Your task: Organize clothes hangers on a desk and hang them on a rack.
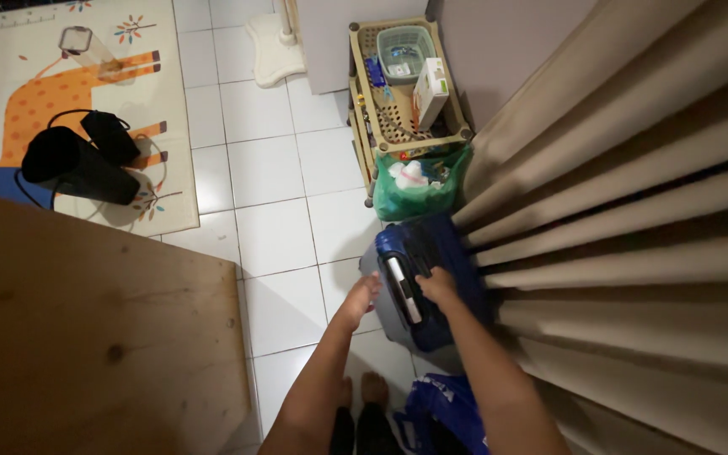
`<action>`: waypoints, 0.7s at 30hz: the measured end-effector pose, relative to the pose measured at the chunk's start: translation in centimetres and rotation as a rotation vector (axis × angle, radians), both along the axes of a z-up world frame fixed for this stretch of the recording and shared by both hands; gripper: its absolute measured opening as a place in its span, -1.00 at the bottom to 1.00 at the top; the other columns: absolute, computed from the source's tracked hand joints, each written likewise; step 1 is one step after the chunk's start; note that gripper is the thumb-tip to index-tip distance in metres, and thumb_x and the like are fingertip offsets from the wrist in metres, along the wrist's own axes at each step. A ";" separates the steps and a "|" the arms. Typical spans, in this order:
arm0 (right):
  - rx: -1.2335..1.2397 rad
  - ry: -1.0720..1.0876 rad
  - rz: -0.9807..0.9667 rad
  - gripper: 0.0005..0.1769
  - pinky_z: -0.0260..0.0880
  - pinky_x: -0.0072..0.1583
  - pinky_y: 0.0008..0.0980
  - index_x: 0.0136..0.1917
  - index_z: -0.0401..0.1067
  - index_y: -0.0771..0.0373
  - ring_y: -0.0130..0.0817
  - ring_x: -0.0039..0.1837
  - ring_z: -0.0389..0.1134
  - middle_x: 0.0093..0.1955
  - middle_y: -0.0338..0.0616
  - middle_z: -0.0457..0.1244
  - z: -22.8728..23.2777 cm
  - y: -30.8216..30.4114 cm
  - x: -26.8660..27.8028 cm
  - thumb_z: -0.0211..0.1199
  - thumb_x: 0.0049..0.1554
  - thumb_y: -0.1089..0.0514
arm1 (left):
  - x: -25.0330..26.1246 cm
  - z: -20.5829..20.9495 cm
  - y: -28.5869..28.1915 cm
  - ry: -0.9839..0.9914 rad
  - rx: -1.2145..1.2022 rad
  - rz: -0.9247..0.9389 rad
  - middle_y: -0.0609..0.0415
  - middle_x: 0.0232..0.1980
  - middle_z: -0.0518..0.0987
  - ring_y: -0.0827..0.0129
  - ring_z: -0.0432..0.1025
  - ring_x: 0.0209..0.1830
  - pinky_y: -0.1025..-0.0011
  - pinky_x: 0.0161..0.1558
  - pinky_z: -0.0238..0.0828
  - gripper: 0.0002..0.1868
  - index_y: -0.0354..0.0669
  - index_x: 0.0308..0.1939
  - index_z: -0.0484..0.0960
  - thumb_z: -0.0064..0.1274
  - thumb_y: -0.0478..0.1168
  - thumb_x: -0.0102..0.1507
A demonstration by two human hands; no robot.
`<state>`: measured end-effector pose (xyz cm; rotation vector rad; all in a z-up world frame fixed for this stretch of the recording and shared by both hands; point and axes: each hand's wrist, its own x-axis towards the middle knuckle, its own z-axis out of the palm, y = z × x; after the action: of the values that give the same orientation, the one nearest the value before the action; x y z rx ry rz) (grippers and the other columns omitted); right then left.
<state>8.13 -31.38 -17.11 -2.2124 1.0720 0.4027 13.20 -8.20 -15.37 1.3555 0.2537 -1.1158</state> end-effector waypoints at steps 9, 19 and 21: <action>0.209 -0.092 0.047 -0.68 0.44 -0.26 -0.25 -0.14 0.51 0.35 -0.26 -0.31 0.42 -0.27 -0.04 0.38 4.0 1.7 1.4 0.39 0.10 0.01 | -0.2 2.3 3.7 -0.058 -0.050 0.081 -0.08 0.48 0.35 0.06 0.19 0.49 0.00 0.36 0.14 -0.23 -0.11 0.47 0.24 -0.25 0.33 0.38; 0.222 -0.155 0.125 -0.56 0.33 -0.35 -0.27 -0.33 0.45 0.37 -0.28 -0.42 0.31 -0.38 -0.08 0.31 13.6 7.5 3.5 0.42 0.09 -0.06 | -1.6 13.3 13.2 -0.215 -0.073 0.301 -0.07 0.51 0.35 0.02 0.22 0.52 0.00 0.38 0.17 -0.19 -0.11 0.49 0.24 -0.21 0.32 0.32; 0.266 -0.239 0.149 -0.52 0.27 -0.37 -0.25 -0.34 0.43 0.38 -0.27 -0.44 0.27 -0.39 -0.08 0.29 16.8 9.3 3.8 0.42 0.10 -0.08 | -2.1 16.1 15.3 -0.254 -0.058 0.326 -0.07 0.51 0.34 0.01 0.21 0.52 0.01 0.39 0.17 -0.19 -0.08 0.51 0.20 -0.21 0.31 0.32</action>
<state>11.88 -22.09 -0.34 -2.0459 0.6873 0.3148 11.08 7.06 0.76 1.3331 0.2440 -0.6680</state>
